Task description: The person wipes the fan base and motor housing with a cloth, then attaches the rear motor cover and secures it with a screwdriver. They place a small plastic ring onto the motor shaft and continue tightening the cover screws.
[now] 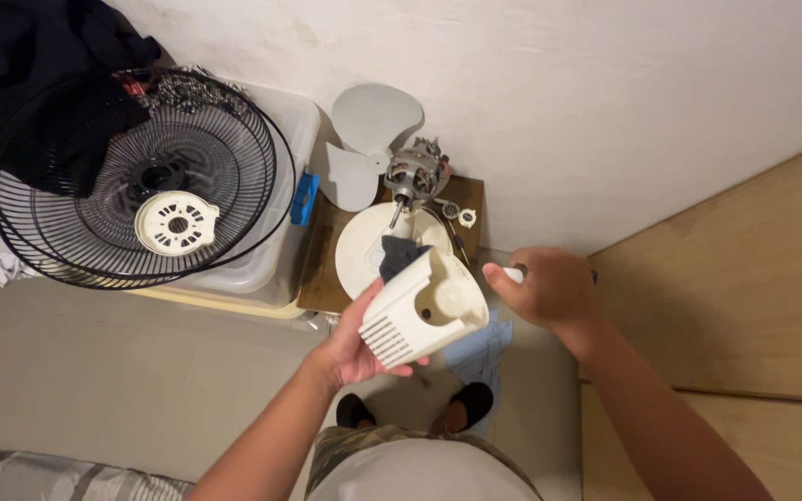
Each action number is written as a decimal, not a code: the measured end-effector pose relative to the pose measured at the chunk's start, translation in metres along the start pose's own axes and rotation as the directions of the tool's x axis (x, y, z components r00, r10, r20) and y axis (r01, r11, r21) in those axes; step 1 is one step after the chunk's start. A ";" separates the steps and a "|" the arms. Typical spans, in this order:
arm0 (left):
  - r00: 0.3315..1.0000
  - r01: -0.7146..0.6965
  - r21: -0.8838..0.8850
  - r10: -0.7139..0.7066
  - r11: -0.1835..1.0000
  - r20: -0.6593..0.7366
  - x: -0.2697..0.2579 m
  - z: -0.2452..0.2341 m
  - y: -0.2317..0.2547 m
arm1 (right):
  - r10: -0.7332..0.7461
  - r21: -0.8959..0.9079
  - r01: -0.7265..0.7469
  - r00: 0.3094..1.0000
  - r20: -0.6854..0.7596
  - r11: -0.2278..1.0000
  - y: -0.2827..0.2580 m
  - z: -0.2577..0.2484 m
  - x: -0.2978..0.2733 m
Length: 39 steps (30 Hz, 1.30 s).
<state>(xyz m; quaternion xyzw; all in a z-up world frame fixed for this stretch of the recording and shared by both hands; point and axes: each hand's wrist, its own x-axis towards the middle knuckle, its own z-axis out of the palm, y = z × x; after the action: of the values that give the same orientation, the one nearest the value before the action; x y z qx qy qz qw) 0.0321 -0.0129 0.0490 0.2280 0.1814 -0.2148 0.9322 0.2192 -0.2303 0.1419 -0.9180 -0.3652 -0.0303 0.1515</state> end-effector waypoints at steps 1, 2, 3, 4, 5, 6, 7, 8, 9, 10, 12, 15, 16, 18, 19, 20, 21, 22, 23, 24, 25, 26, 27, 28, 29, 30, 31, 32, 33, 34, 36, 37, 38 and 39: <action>1.000 -0.002 0.003 0.002 1.000 -0.002 -0.002 0.000 0.002 | 0.042 -0.015 -0.041 0.998 0.043 0.999 0.000 0.001 -0.001; 1.000 -0.003 0.007 0.003 1.000 -0.004 -0.005 -0.001 0.004 | 0.084 -0.031 -0.081 0.993 0.086 0.996 0.000 0.001 -0.002; 1.000 -0.005 0.009 0.005 1.000 -0.009 -0.007 -0.002 0.006 | 0.073 -0.024 -0.072 0.994 0.085 0.997 -0.001 0.000 -0.002; 1.000 0.001 0.019 0.000 1.000 -0.016 -0.007 -0.002 0.009 | 0.063 -0.017 -0.062 0.995 0.083 0.998 -0.001 -0.001 -0.002; 1.000 0.008 0.028 -0.007 1.000 -0.025 -0.007 -0.003 0.012 | 0.053 -0.009 -0.053 0.995 0.083 0.999 -0.004 -0.001 -0.002; 0.999 0.015 0.037 -0.013 0.999 -0.034 -0.008 -0.004 0.014 | 0.092 -0.007 -0.092 0.985 0.146 0.996 -0.007 -0.001 -0.002; 0.999 0.019 0.050 -0.017 0.999 -0.038 -0.008 -0.006 0.017 | 0.131 -0.012 -0.132 0.970 0.204 0.991 -0.008 -0.003 -0.001; 0.999 0.023 0.063 -0.020 0.998 -0.042 -0.009 -0.007 0.018 | 0.170 -0.018 -0.171 0.950 0.261 0.985 -0.009 -0.004 -0.001; 0.999 0.029 0.076 -0.025 0.997 -0.046 -0.009 -0.009 0.020 | 0.187 -0.014 -0.191 0.936 0.297 0.981 -0.011 -0.006 -0.001; 0.997 0.041 0.084 -0.035 0.996 -0.075 -0.009 -0.010 0.022 | 0.203 -0.012 -0.211 0.921 0.332 0.977 -0.013 -0.007 -0.002; 0.990 0.062 0.104 -0.047 0.993 -0.134 -0.007 -0.013 0.028 | 0.224 0.006 -0.244 0.900 0.374 0.970 -0.015 -0.006 0.000; 0.996 0.011 0.106 -0.001 0.994 -0.088 -0.006 -0.018 0.034 | 0.249 0.057 -0.302 0.868 0.430 0.952 -0.013 -0.003 -0.001; 0.995 0.008 0.113 0.003 0.994 -0.098 -0.005 -0.019 0.035 | 0.258 0.083 -0.330 0.850 0.460 0.940 -0.011 -0.001 -0.002; 0.993 0.001 0.125 0.014 0.992 -0.120 -0.002 -0.022 0.035 | 0.251 0.192 -0.409 0.802 0.541 0.892 -0.004 0.005 -0.003; 0.994 -0.004 0.122 0.017 0.992 -0.108 0.000 -0.024 0.036 | 0.229 0.271 -0.455 0.776 0.587 0.848 -0.002 0.011 -0.003; 0.995 -0.009 0.119 0.020 0.993 -0.095 0.003 -0.025 0.035 | 0.202 0.343 -0.501 0.751 0.629 0.795 0.002 0.017 -0.003; 0.996 -0.015 0.112 0.024 0.994 -0.084 0.006 -0.027 0.033 | 0.159 0.413 -0.506 0.756 0.635 0.757 0.008 0.022 -0.002; 0.994 -0.009 0.110 0.021 0.994 -0.106 0.010 -0.029 0.032 | 0.116 0.479 -0.510 0.761 0.638 0.714 0.015 0.028 -0.002; 0.992 -0.004 0.106 0.018 0.994 -0.129 0.014 -0.032 0.030 | 0.072 0.540 -0.514 0.766 0.639 0.666 0.023 0.034 -0.001; 0.988 0.001 0.101 0.015 0.995 -0.151 0.019 -0.034 0.027 | 0.028 0.605 -0.531 0.765 0.644 0.593 0.032 0.042 0.000; 0.984 0.009 0.049 0.000 0.999 -0.177 0.024 -0.037 0.024 | -0.018 0.665 -0.544 0.767 0.642 0.512 0.041 0.050 0.002; 0.979 0.016 -0.004 -0.016 1.000 -0.201 0.028 -0.039 0.020 | -0.063 0.714 -0.556 0.769 0.636 0.424 0.052 0.060 0.005; 0.974 0.019 -0.057 -0.031 0.998 -0.224 0.033 -0.041 0.015 | -0.058 0.737 -0.582 0.770 0.635 0.345 0.064 0.071 0.008; 0.973 0.003 -0.083 -0.022 0.997 -0.230 0.037 -0.044 0.010 | -0.053 0.753 -0.603 0.770 0.635 0.263 0.077 0.083 0.010; 0.971 -0.013 -0.109 -0.013 0.994 -0.238 0.038 -0.047 0.004 | -0.048 0.763 -0.621 0.769 0.637 0.179 0.089 0.098 0.014; 0.969 -0.030 -0.136 -0.004 0.990 -0.246 0.039 -0.051 -0.002 | 0.037 0.751 -0.631 0.770 0.637 0.194 0.100 0.118 0.020; 0.961 -0.044 -0.172 -0.006 0.984 -0.278 0.039 -0.055 -0.009 | 0.120 0.737 -0.642 0.766 0.632 0.211 0.109 0.143 0.026; 0.951 -0.059 -0.207 -0.008 0.977 -0.310 0.040 -0.058 -0.016 | 0.203 0.723 -0.652 0.758 0.620 0.227 0.119 0.168 0.033; 0.939 -0.074 -0.241 -0.014 0.968 -0.343 0.040 -0.062 -0.022 | 0.255 0.714 -0.621 0.783 0.567 0.322 0.127 0.195 0.039; 0.935 -0.102 -0.275 -0.003 0.956 -0.355 0.042 -0.066 -0.026 | 0.301 0.694 -0.589 0.808 0.507 0.414 0.134 0.221 0.045; 0.923 -0.153 -0.345 0.009 0.926 -0.385 0.043 -0.074 -0.040 | 0.366 0.594 -0.544 0.839 0.404 0.592 0.147 0.273 0.048; 0.910 -0.188 -0.361 0.023 0.914 -0.415 0.046 -0.078 -0.043 | 0.384 0.521 -0.521 0.853 0.354 0.676 0.152 0.296 0.052; 0.895 -0.223 -0.375 0.036 0.900 -0.445 0.048 -0.081 -0.046 | 0.394 0.440 -0.493 0.868 0.302 0.751 0.155 0.316 0.056; 0.879 -0.254 -0.392 0.042 0.884 -0.475 0.050 -0.084 -0.053 | 0.382 0.478 -0.480 0.876 0.294 0.735 0.159 0.334 0.055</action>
<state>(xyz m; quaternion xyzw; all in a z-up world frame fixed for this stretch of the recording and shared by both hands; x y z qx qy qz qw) 0.0284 -0.0288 -0.0605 0.0670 0.4194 -0.0347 0.9047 0.3492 -0.2035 -0.2077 -0.8965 -0.1471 0.1903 0.3721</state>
